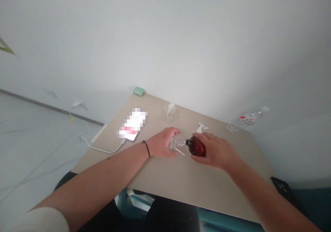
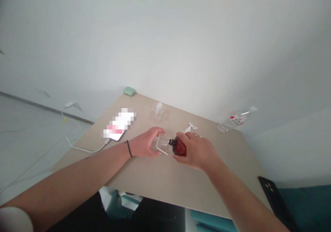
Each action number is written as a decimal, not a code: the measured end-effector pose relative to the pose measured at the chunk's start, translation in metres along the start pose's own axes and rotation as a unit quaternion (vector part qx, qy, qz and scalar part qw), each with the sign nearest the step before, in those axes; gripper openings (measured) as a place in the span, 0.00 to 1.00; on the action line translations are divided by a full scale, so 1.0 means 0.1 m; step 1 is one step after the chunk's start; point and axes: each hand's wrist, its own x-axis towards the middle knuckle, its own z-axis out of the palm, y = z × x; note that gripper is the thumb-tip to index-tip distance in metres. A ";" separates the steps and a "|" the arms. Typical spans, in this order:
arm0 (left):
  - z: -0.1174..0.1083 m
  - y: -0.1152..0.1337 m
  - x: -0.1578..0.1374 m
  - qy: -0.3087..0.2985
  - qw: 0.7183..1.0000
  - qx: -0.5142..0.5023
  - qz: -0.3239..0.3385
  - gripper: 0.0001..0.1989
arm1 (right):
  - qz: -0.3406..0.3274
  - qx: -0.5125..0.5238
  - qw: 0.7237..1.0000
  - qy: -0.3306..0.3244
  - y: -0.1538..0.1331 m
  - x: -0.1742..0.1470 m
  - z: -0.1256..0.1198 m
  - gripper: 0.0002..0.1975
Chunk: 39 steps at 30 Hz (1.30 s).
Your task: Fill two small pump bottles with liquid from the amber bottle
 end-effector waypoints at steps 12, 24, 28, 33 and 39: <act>-0.01 0.02 0.00 -0.003 1.000 -0.001 -0.006 0.38 | -0.001 -0.016 1.000 -0.014 -0.03 0.01 -0.09 0.34; -0.01 0.00 0.00 -0.001 1.000 -0.004 0.000 0.39 | -0.008 -0.024 1.000 -0.008 -0.03 0.01 -0.11 0.33; -0.01 0.00 0.00 -0.006 1.000 -0.004 -0.005 0.39 | -0.011 -0.027 1.000 -0.006 -0.03 0.01 -0.10 0.33; -0.01 0.01 0.00 -0.006 1.000 -0.006 -0.006 0.39 | -0.012 -0.026 1.000 -0.003 -0.02 0.01 -0.10 0.33; -0.02 0.01 0.00 -0.004 1.000 -0.008 -0.006 0.39 | -0.010 -0.028 1.000 -0.009 -0.03 0.02 -0.12 0.33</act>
